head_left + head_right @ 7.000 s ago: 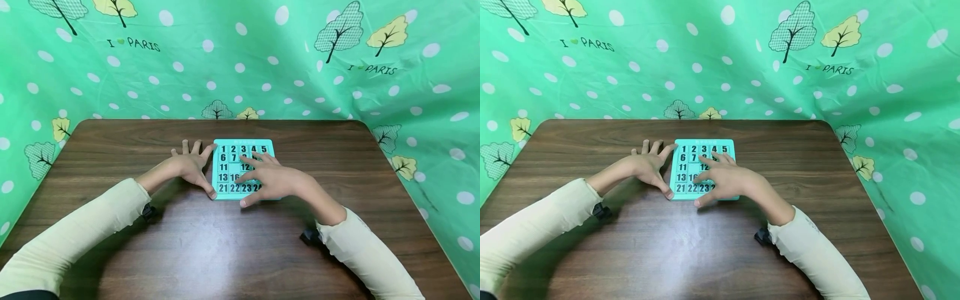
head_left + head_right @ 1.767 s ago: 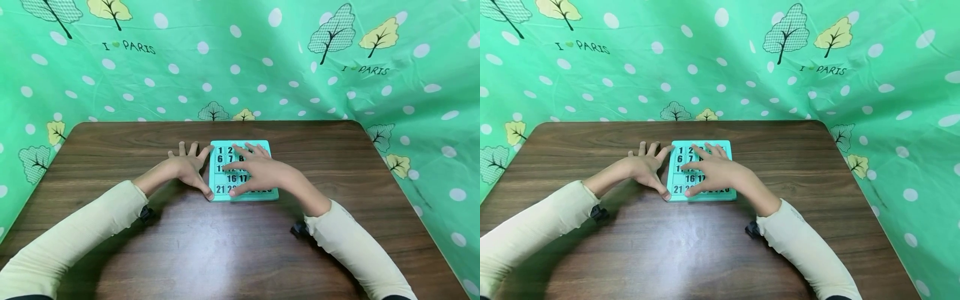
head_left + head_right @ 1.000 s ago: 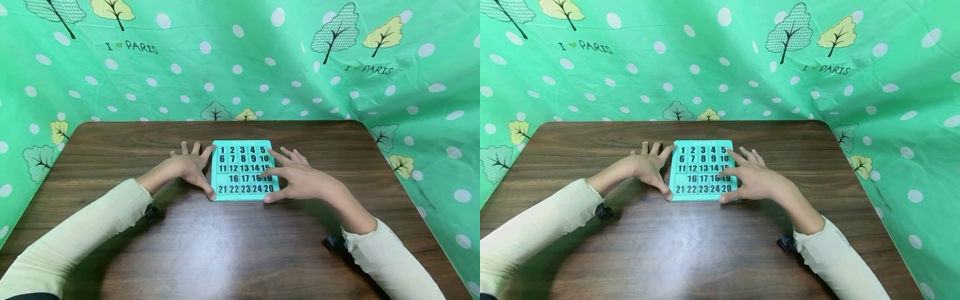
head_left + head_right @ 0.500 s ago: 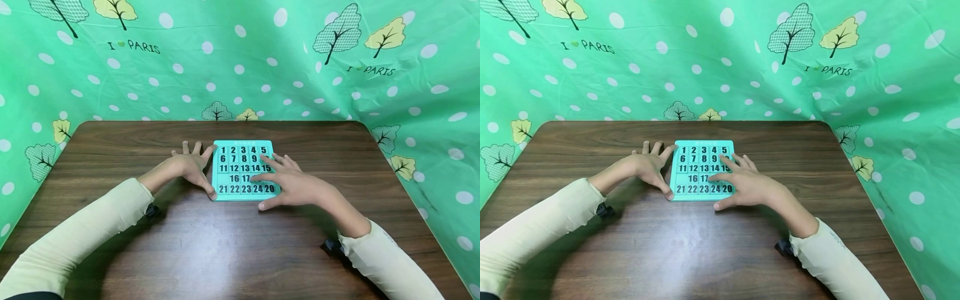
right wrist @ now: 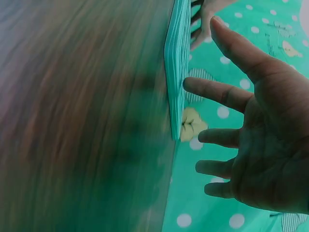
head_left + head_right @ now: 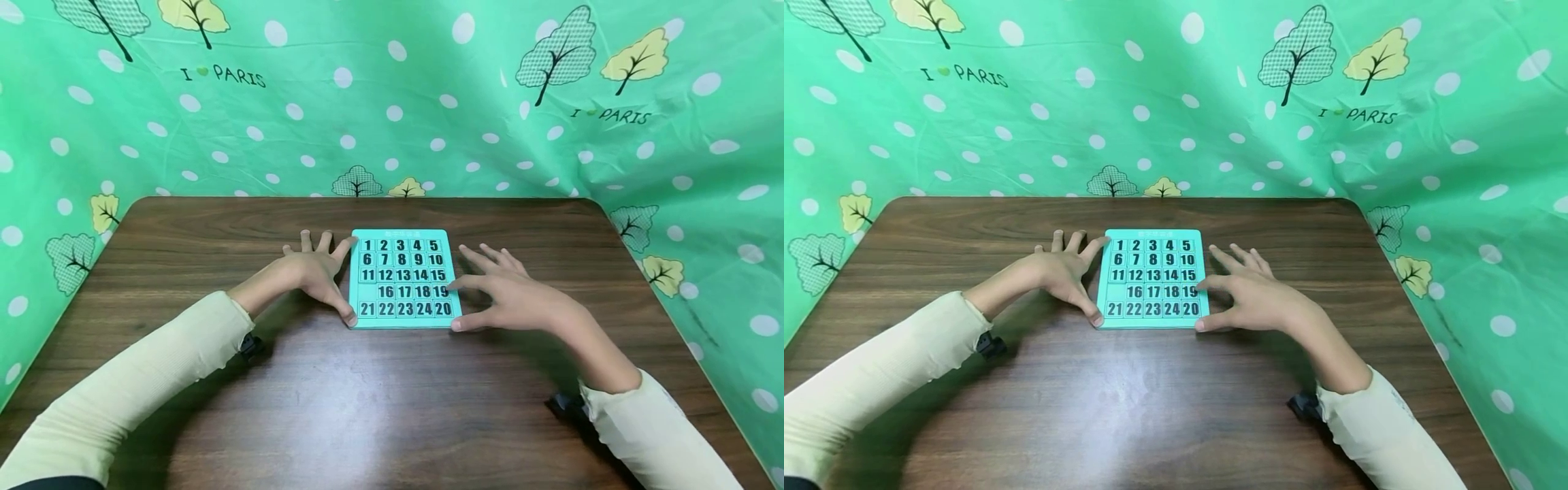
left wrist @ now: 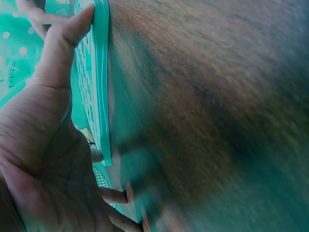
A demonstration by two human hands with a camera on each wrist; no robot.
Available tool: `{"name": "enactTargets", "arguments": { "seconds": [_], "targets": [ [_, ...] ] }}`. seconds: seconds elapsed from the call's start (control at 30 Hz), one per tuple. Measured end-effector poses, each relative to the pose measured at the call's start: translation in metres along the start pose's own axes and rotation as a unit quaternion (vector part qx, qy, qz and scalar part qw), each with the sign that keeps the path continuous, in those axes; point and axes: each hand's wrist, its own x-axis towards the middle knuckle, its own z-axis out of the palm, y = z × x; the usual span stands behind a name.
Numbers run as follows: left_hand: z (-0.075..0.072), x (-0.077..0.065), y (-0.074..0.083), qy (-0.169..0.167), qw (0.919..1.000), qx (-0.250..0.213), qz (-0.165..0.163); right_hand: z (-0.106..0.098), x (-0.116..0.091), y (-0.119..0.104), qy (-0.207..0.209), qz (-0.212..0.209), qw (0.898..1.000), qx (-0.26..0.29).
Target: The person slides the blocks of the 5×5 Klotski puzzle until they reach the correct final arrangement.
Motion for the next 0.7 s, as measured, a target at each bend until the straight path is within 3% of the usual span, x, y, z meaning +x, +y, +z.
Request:
{"name": "enactTargets", "arguments": {
  "seconds": [0.2, 0.5, 0.7],
  "targets": [
    [-0.001, -0.003, 0.0, 0.0, 1.0, -0.005, -0.002, -0.001, -0.007, 0.004, 0.004, 0.002, 1.0, -0.005],
    [0.003, 0.0, -0.002, 0.006, 1.0, -0.006, -0.002, 0.009, 0.005, -0.012, -0.026, -0.015, 0.999, -0.011],
    [0.003, -0.004, -0.001, 0.008, 0.9999, -0.012, 0.0, 0.013, -0.006, -0.01, -0.006, -0.024, 1.0, 0.006]
  ]
}}
